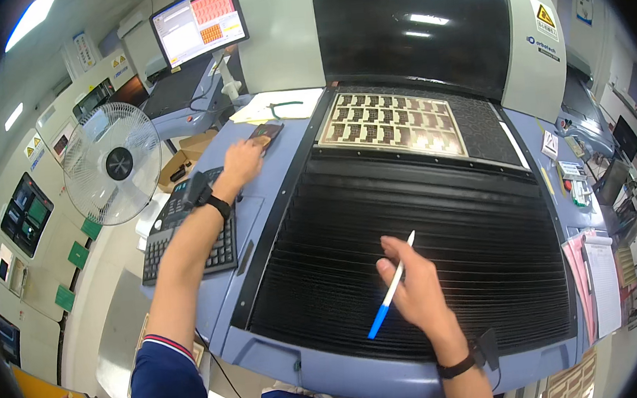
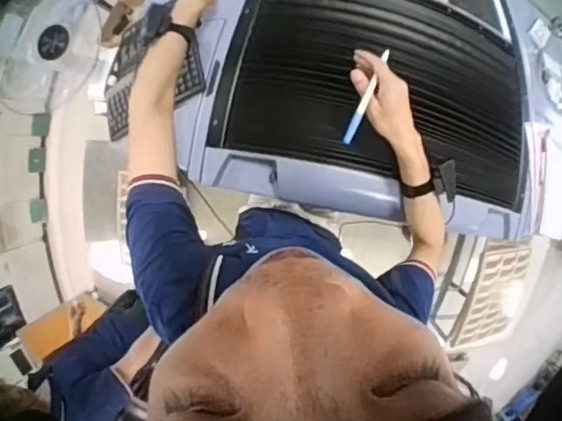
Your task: Inspecting and marking printed circuit board panels using a blue pen on an automated industrial machine surface.
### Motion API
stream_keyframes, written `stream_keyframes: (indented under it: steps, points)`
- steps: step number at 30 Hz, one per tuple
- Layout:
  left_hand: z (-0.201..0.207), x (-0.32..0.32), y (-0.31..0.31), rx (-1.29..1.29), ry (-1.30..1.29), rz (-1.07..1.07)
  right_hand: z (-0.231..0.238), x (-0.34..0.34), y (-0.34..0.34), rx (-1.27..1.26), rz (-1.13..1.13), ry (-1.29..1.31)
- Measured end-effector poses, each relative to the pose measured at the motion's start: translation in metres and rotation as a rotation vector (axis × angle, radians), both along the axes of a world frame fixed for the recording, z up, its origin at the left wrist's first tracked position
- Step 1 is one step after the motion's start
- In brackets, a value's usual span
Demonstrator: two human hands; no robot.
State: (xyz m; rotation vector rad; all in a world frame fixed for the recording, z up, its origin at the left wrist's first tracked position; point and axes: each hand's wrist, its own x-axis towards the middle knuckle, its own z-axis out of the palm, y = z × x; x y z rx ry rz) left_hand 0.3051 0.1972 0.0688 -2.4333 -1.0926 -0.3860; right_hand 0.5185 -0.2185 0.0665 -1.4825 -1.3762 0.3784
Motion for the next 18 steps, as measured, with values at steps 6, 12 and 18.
stream_keyframes:
  steps: [6,12,18]
  points:
    - [-0.040,0.029,0.031,-0.271,0.034,0.221,-0.003,-0.001,-0.002,-0.015,0.007,-0.169]
    - [-0.047,0.027,0.049,-0.447,0.001,0.327,-0.002,0.001,-0.005,-0.062,0.012,-0.189]
    - [-0.010,0.021,0.016,0.044,-0.294,0.061,-0.004,0.001,-0.006,-0.048,0.014,-0.172]
